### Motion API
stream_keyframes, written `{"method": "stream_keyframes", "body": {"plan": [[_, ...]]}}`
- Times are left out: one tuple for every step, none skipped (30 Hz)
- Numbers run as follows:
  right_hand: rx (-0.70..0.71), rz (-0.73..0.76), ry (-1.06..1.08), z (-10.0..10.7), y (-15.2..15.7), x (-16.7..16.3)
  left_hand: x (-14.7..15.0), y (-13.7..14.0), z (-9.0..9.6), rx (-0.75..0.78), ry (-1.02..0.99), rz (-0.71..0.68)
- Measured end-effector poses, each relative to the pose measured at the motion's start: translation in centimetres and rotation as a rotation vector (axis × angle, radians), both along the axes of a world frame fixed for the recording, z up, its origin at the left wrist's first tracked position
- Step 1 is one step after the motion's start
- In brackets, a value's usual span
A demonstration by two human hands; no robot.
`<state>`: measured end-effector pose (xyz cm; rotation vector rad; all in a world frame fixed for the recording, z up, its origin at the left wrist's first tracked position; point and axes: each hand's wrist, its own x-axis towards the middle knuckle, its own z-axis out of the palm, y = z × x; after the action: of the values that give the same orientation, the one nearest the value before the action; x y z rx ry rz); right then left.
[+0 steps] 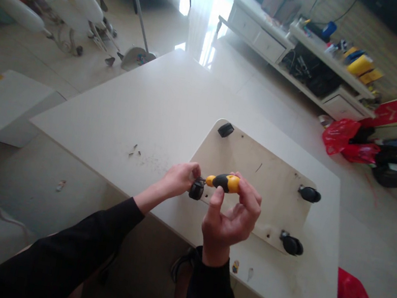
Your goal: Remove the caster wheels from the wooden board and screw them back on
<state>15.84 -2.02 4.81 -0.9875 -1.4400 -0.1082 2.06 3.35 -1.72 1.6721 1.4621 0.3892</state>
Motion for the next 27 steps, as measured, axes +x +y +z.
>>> {"method": "stream_keyframes", "body": {"plan": [[-0.001, -0.005, -0.003, 0.02, -0.02, 0.00, -0.08, 0.03, 0.08, 0.000, -0.014, -0.001], [-0.003, -0.011, -0.005, 0.05, -0.04, 0.00, -0.16, 0.06, 0.15, 0.002, -0.027, -0.002], [-0.007, -0.017, -0.007, 0.07, -0.06, 0.01, -0.24, 0.11, 0.19, 0.002, -0.038, -0.004], [-0.009, -0.024, -0.008, 0.09, -0.10, 0.02, -0.30, 0.16, 0.21, 0.001, -0.045, -0.008], [-0.011, -0.031, -0.011, 0.10, -0.13, 0.04, -0.36, 0.22, 0.23, -0.001, -0.049, -0.015], [-0.012, -0.037, -0.013, 0.12, -0.17, 0.05, -0.41, 0.29, 0.23, -0.006, -0.050, -0.025], [-0.016, -0.043, -0.014, 0.15, -0.21, 0.06, -0.44, 0.36, 0.22, -0.014, -0.050, -0.036], [-0.022, -0.047, -0.012, 0.17, -0.25, 0.05, -0.47, 0.43, 0.19, -0.024, -0.050, -0.046], [-0.029, -0.049, -0.008, 0.20, -0.29, 0.04, -0.49, 0.48, 0.16, -0.034, -0.053, -0.052], [-0.036, -0.049, 0.000, 0.23, -0.32, 0.01, -0.51, 0.52, 0.12, -0.042, -0.059, -0.055], [-0.040, -0.047, 0.009, 0.27, -0.35, -0.04, -0.52, 0.55, 0.09, -0.047, -0.070, -0.055], [-0.042, -0.044, 0.019, 0.31, -0.38, -0.09, -0.54, 0.56, 0.06, -0.049, -0.081, -0.055], [-0.043, -0.040, 0.029, 0.35, -0.40, -0.14, -0.56, 0.56, 0.05, -0.047, -0.089, -0.055], [-0.042, -0.036, 0.036, 0.39, -0.41, -0.20, -0.58, 0.54, 0.06, -0.044, -0.093, -0.059], [-0.042, -0.033, 0.044, 0.43, -0.42, -0.25, -0.61, 0.53, 0.10, -0.043, -0.091, -0.065], [-0.044, -0.032, 0.051, 0.46, -0.42, -0.29, -0.64, 0.51, 0.17, -0.042, -0.086, -0.073], [-0.047, -0.033, 0.058, 0.49, -0.42, -0.31, -0.66, 0.49, 0.24, -0.042, -0.078, -0.080], [-0.050, -0.035, 0.064, 0.50, -0.42, -0.33, -0.69, 0.49, 0.33, -0.043, -0.070, -0.085], [-0.052, -0.039, 0.072, 0.50, -0.42, -0.33, -0.72, 0.49, 0.40, -0.043, -0.065, -0.086], [-0.056, -0.043, 0.080, 0.49, -0.43, -0.32, -0.74, 0.50, 0.46, -0.042, -0.061, -0.086], [-0.061, -0.046, 0.090, 0.48, -0.45, -0.31, -0.76, 0.51, 0.50, -0.042, -0.057, -0.086], [-0.067, -0.050, 0.098, 0.46, -0.48, -0.30, -0.78, 0.53, 0.51, -0.042, -0.054, -0.087], [-0.073, -0.054, 0.105, 0.45, -0.52, -0.30, -0.79, 0.56, 0.50, -0.044, -0.050, -0.087], [-0.078, -0.059, 0.110, 0.46, -0.56, -0.31, -0.79, 0.59, 0.47, -0.047, -0.049, -0.084], [-0.083, -0.063, 0.115, 0.48, -0.62, -0.34, -0.78, 0.61, 0.43, -0.050, -0.050, -0.079], [-0.087, -0.068, 0.122, 0.54, -0.67, -0.39, -0.77, 0.64, 0.38, -0.053, -0.053, -0.071], [-0.090, -0.075, 0.131, 0.63, -0.72, -0.44, -0.74, 0.66, 0.34, -0.054, -0.059, -0.066]]}}
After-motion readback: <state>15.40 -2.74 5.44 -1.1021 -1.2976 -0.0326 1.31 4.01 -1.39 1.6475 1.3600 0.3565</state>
